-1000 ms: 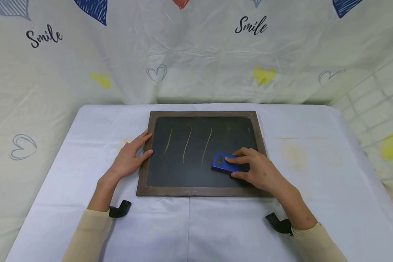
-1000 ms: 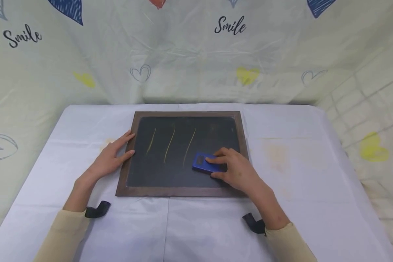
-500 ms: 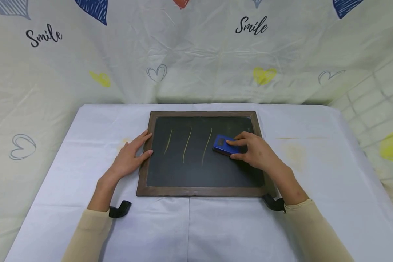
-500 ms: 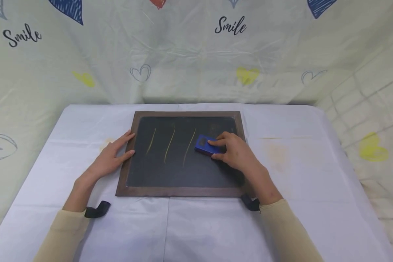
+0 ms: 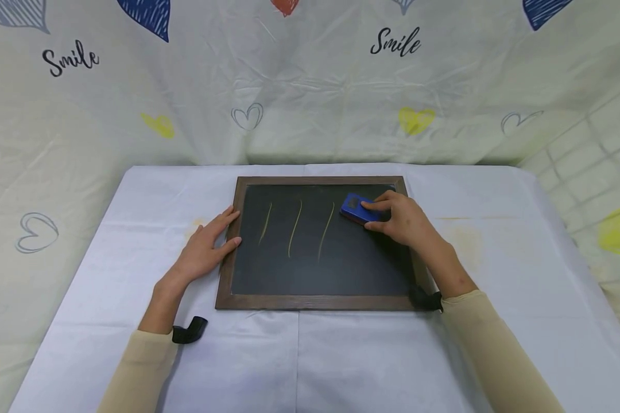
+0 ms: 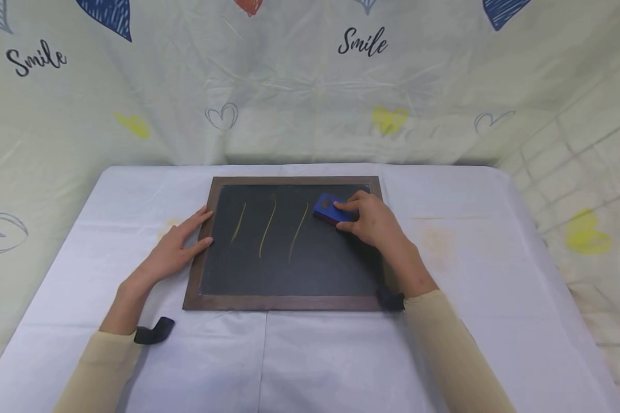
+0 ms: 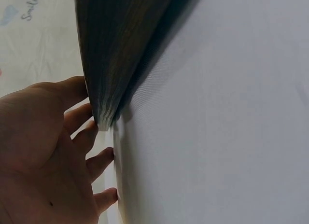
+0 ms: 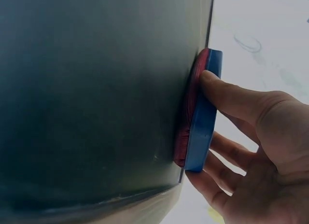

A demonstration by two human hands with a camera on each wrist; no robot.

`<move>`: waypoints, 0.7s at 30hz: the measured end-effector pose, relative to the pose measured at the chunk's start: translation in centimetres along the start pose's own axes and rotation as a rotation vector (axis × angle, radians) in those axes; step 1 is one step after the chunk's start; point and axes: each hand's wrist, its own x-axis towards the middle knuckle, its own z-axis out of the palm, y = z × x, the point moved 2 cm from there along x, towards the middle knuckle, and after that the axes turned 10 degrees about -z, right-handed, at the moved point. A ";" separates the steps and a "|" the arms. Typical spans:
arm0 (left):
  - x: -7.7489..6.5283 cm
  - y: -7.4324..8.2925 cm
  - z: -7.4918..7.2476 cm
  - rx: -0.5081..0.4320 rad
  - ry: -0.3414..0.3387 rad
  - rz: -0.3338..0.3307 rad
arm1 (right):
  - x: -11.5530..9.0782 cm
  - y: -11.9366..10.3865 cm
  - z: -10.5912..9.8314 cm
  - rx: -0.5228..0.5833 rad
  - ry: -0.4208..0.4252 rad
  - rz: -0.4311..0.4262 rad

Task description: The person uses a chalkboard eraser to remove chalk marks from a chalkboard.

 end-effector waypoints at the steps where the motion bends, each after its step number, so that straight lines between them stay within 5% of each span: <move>1: 0.0 0.0 0.0 0.001 0.001 0.002 | 0.2 0.1 -0.1 -0.002 0.002 0.003; 21: -0.1 0.1 -0.1 -0.006 -0.010 -0.003 | 3.3 1.5 -1.2 0.010 -0.007 0.071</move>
